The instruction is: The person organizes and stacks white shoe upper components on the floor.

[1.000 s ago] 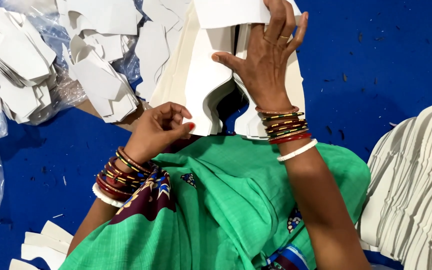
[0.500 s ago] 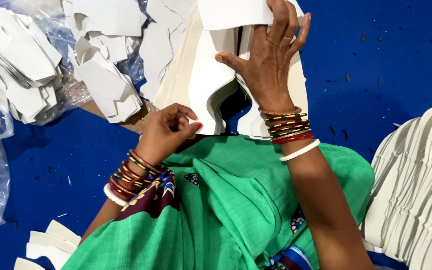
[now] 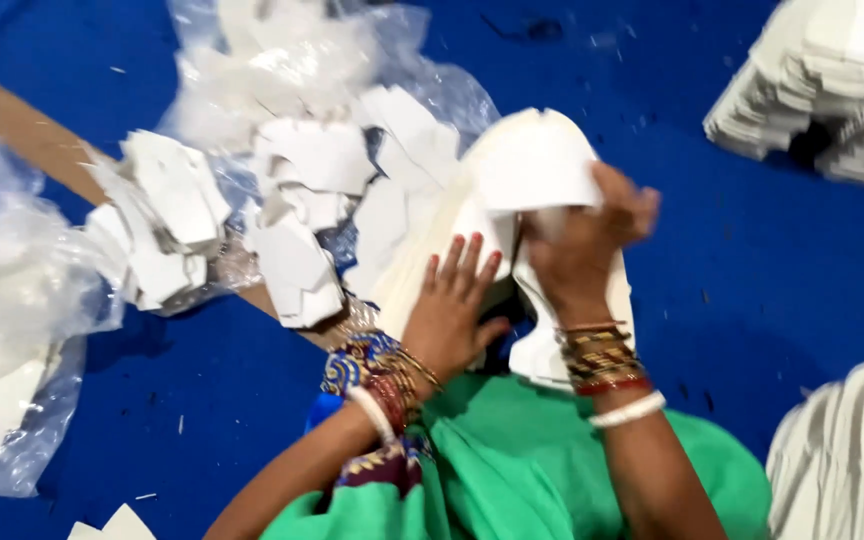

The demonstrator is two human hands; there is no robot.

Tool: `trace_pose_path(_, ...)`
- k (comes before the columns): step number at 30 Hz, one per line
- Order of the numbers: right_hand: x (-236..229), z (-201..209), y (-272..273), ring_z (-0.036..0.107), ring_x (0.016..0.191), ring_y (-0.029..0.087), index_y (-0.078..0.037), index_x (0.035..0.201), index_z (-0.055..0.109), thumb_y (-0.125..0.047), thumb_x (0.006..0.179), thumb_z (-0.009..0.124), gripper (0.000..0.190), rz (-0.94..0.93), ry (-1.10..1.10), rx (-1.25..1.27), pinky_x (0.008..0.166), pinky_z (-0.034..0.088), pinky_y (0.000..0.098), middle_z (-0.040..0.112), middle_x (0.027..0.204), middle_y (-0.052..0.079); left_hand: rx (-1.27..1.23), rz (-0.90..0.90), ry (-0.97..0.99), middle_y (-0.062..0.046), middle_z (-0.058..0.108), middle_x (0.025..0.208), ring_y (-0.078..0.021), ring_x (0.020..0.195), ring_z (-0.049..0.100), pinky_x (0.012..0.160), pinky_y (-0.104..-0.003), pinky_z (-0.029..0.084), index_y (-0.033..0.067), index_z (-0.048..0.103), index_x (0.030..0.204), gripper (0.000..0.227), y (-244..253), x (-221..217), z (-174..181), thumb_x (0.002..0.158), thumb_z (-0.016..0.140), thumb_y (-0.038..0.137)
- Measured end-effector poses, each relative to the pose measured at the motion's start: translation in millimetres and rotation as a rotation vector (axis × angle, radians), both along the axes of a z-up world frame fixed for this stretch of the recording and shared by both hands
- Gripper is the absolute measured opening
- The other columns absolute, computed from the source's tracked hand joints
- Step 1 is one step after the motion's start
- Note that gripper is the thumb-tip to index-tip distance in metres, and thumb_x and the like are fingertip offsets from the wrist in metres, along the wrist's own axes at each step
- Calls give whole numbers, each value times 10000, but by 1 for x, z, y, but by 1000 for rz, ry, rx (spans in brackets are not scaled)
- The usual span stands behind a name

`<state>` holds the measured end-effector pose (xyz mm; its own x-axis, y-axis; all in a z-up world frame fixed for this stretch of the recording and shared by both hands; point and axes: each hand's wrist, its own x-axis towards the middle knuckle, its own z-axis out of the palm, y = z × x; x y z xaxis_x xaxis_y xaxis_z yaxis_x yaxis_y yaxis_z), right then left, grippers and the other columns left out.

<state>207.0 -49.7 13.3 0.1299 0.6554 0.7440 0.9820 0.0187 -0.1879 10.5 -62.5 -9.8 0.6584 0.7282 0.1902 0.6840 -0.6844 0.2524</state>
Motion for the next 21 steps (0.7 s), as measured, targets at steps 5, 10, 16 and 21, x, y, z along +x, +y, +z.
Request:
trace_pose_path(5,39,64,-21,521,1276,305,-27,1311,582,46,1019,597,302,152,415,168,1123,447,398,491,1344,134,25,44,-122,-222,160,1672,-398,1557,112,1221,-609,123,97,246,1604,1072,-2,-2,12,821,610,731)
trace_pose_path(10,89,81,-24,624,1380,216,-182,1511,334,72,1055,607,589,586,1088,483,1179,505,302,638,1453,80,-223,57,-72,-225,160,1693,-416,1571,83,1204,-648,96,185,258,1647,978,16,2,14,913,613,725)
trace_pose_path(16,197,-1,-67,672,1210,212,10,1461,559,-12,1163,648,311,576,1925,443,1038,578,355,618,1306,123,-270,257,240,-332,72,1693,-634,1492,62,1028,-774,212,300,-14,1569,1406,44,21,70,587,946,600)
trace_pose_path(21,141,1,-76,591,1127,331,-151,1498,378,-198,1092,526,435,173,1533,-85,854,534,554,568,1213,191,-314,321,72,-346,482,1442,-505,1238,552,920,-634,521,303,-115,1741,1588,61,26,33,554,928,461)
